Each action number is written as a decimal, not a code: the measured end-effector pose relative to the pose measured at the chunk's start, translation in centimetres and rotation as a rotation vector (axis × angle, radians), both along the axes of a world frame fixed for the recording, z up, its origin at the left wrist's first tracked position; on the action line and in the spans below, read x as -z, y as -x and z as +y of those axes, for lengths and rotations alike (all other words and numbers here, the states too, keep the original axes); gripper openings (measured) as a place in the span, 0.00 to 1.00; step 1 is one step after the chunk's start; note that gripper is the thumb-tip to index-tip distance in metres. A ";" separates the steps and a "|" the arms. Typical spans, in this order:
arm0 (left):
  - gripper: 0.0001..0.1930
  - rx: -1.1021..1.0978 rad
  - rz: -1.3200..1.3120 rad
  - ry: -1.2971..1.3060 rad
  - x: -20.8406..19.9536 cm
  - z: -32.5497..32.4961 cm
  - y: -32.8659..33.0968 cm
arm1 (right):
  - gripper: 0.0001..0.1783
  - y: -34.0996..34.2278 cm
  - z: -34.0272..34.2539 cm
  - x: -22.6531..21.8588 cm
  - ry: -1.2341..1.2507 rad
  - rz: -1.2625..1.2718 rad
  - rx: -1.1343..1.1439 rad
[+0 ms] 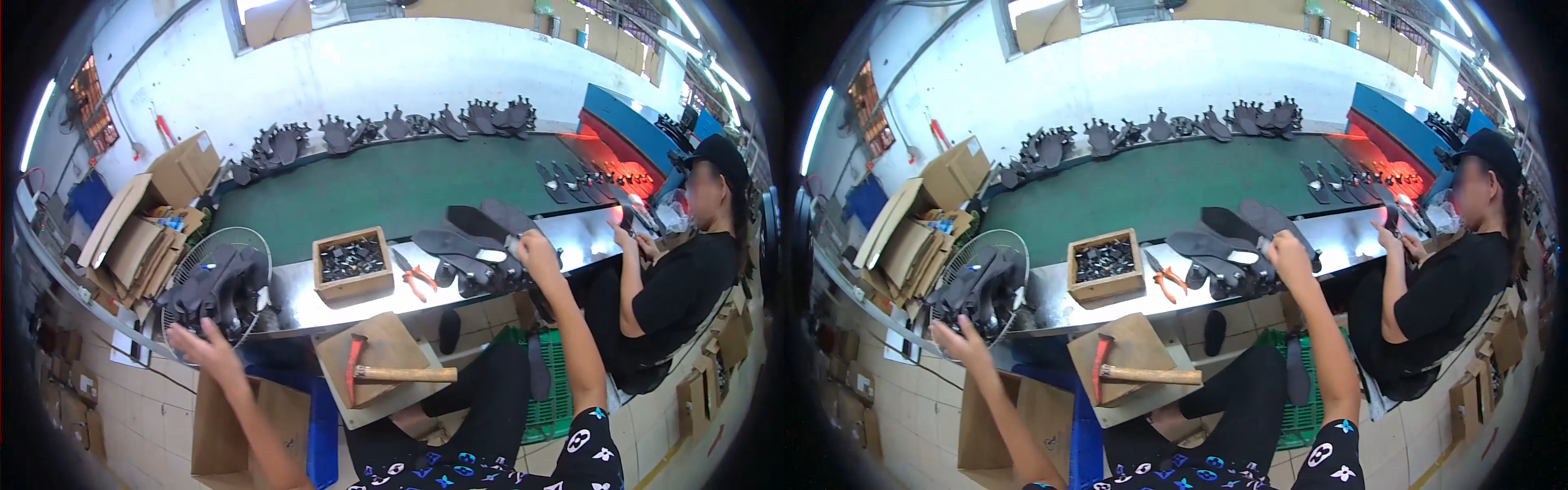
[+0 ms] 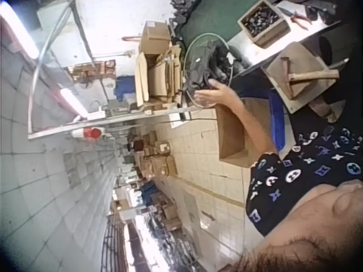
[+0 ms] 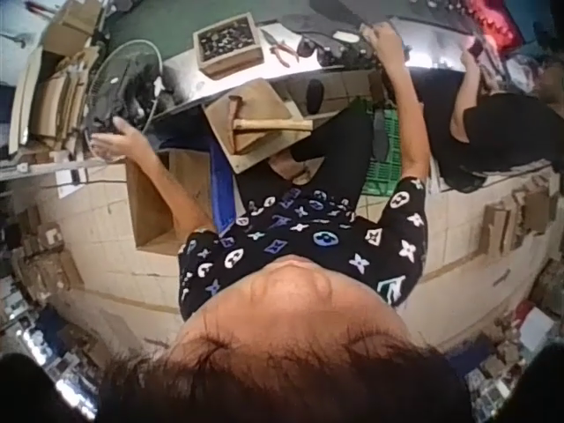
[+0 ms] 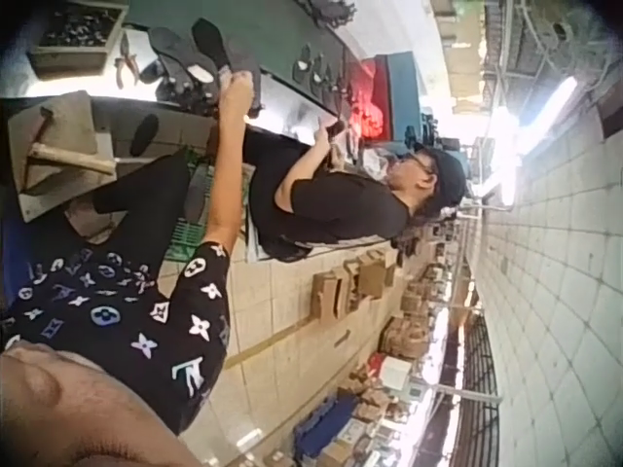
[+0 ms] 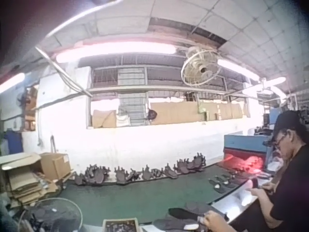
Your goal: Assembling shoe components by attaching uppers to soles using a cobbler's hammer and pliers.
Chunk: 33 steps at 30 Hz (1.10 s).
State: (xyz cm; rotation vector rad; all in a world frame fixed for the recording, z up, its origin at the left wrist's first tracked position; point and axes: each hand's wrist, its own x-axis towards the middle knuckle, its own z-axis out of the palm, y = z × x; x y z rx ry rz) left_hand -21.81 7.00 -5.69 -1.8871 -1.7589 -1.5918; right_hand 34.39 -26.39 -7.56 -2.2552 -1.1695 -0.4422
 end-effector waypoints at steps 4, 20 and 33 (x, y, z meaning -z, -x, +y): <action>0.28 0.308 0.161 -0.049 -5.8 -8.6 -6.7 | 0.17 3.7 1.6 -7.0 -0.018 -0.691 0.128; 0.16 1.258 -1.084 1.003 -1.8 -20.0 -8.1 | 0.64 28.6 3.8 1.6 0.097 0.082 -0.583; 0.38 0.678 0.190 0.234 4.2 -12.1 -16.5 | 0.06 30.4 -19.0 9.5 -0.421 0.770 0.055</action>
